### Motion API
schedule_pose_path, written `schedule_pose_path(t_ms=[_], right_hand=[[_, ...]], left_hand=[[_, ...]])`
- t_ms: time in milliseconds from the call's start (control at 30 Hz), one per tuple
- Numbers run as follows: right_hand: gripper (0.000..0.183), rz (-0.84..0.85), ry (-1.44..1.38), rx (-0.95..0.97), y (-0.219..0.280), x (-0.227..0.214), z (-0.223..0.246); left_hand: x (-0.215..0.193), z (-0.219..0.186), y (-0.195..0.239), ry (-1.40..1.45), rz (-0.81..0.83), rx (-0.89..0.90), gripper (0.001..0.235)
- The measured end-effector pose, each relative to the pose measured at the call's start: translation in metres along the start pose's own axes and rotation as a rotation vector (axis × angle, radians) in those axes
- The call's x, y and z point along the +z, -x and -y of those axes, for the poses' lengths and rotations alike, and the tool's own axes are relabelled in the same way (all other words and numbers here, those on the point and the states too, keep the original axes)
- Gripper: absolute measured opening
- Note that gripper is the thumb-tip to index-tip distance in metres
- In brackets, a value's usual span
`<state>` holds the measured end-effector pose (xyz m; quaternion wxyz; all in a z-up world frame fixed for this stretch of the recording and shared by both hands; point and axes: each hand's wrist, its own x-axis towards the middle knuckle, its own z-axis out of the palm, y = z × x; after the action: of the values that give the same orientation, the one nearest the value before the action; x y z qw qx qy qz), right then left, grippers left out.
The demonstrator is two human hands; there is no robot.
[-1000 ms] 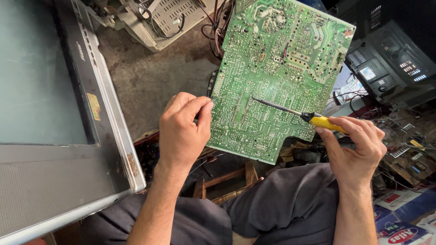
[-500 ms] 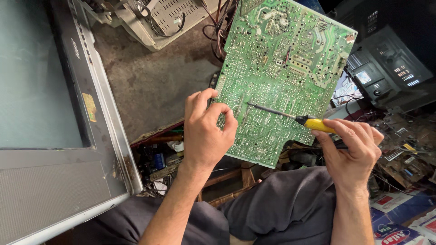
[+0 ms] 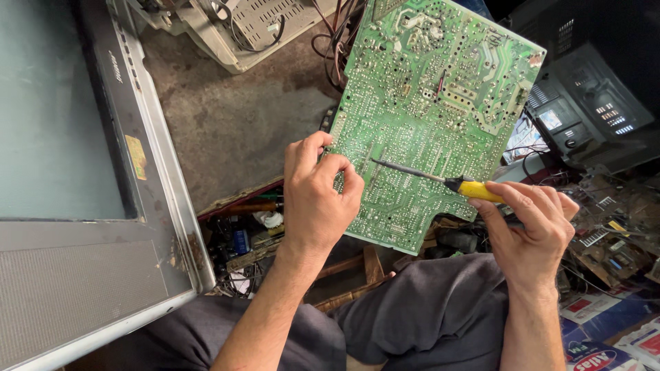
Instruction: The person sits cross-legged on the floor and uses a soldering iron to work on a green circuit board. They repeatedly apply the soldering iron to various points on the board while holding it steady with their other hand.
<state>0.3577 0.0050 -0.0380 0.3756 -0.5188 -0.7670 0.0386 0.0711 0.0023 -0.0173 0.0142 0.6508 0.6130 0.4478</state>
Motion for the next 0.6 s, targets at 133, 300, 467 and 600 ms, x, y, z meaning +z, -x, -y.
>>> schedule_pose_path(t_ms=[133, 300, 467, 600], right_hand=[[0.024, 0.005, 0.000, -0.004, -0.0010, 0.0001, -0.0003], [0.024, -0.003, -0.028, -0.005, -0.0001, 0.0014, -0.0032], [0.025, -0.004, -0.025, -0.006, 0.0018, 0.0026, -0.0054], [0.024, -0.005, -0.023, -0.010, 0.0017, 0.0030, -0.0051]], left_hand=[[0.0011, 0.0006, 0.0011, -0.007, -0.014, 0.004, 0.009], [0.0029, 0.0018, 0.0024, 0.005, -0.010, 0.003, 0.009], [0.0036, 0.0024, 0.0031, 0.009, -0.020, 0.002, 0.010], [0.0039, 0.0012, 0.0036, 0.007, -0.024, -0.004, 0.010]])
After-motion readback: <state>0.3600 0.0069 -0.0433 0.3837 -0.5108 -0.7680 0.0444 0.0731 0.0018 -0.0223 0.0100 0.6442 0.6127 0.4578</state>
